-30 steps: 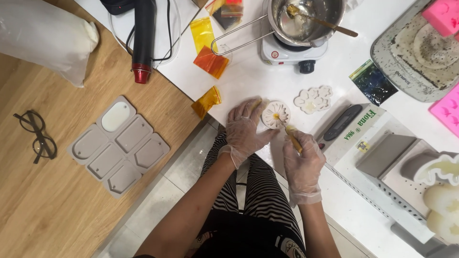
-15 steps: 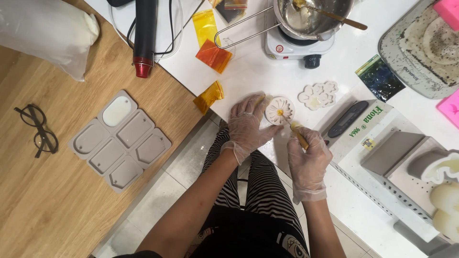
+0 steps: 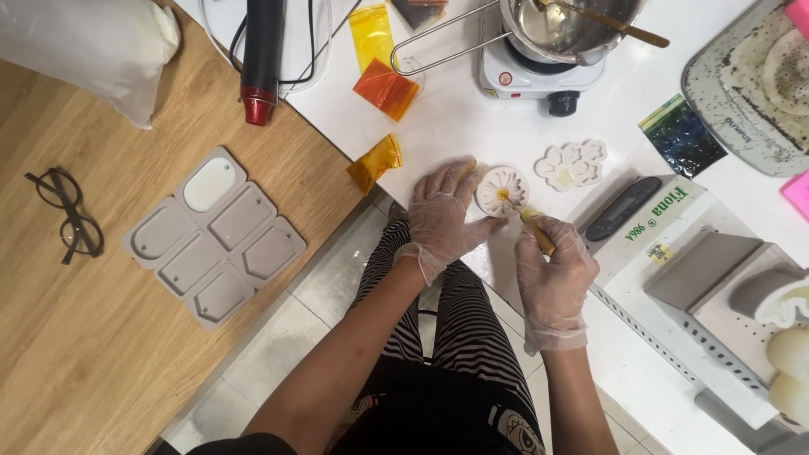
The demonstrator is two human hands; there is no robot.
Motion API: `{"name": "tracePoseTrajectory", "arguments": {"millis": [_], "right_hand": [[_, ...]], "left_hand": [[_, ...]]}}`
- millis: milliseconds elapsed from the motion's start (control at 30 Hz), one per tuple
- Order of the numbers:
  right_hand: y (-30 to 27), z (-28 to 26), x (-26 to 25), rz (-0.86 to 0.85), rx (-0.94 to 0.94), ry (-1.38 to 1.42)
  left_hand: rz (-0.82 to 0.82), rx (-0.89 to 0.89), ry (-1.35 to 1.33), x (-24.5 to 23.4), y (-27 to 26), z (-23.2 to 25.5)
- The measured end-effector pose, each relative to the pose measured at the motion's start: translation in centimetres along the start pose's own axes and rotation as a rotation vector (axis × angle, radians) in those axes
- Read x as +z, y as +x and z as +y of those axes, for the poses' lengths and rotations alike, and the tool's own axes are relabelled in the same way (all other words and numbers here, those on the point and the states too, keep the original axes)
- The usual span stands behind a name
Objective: Applying yellow material to the center of flower-shaped wax molds using a small tool.
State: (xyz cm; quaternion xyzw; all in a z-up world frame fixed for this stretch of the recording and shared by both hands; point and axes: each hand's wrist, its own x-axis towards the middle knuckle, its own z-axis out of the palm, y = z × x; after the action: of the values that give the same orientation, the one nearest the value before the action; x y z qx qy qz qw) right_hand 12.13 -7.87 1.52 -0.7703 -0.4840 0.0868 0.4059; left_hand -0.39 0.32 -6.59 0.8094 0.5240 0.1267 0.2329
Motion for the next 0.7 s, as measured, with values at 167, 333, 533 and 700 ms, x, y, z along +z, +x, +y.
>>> {"name": "tracePoseTrajectory", "arguments": {"millis": [167,333,533,700], "right_hand": [[0.07,0.16,0.36,-0.006,-0.017,0.006],[0.1,0.0,0.32,-0.021,-0.002,0.001],[0.11,-0.37,0.37,-0.019,0.009,-0.003],[0.29,-0.49,0.29,-0.013,0.038,-0.033]], "left_hand": [[0.011,0.011,-0.011,0.23,0.05,-0.23],[0.036,0.023,0.008,0.15,0.02,-0.23],[0.031,0.027,-0.009,0.34,-0.02,-0.43],[0.019,0.029,0.029,0.46,0.0,-0.53]]}}
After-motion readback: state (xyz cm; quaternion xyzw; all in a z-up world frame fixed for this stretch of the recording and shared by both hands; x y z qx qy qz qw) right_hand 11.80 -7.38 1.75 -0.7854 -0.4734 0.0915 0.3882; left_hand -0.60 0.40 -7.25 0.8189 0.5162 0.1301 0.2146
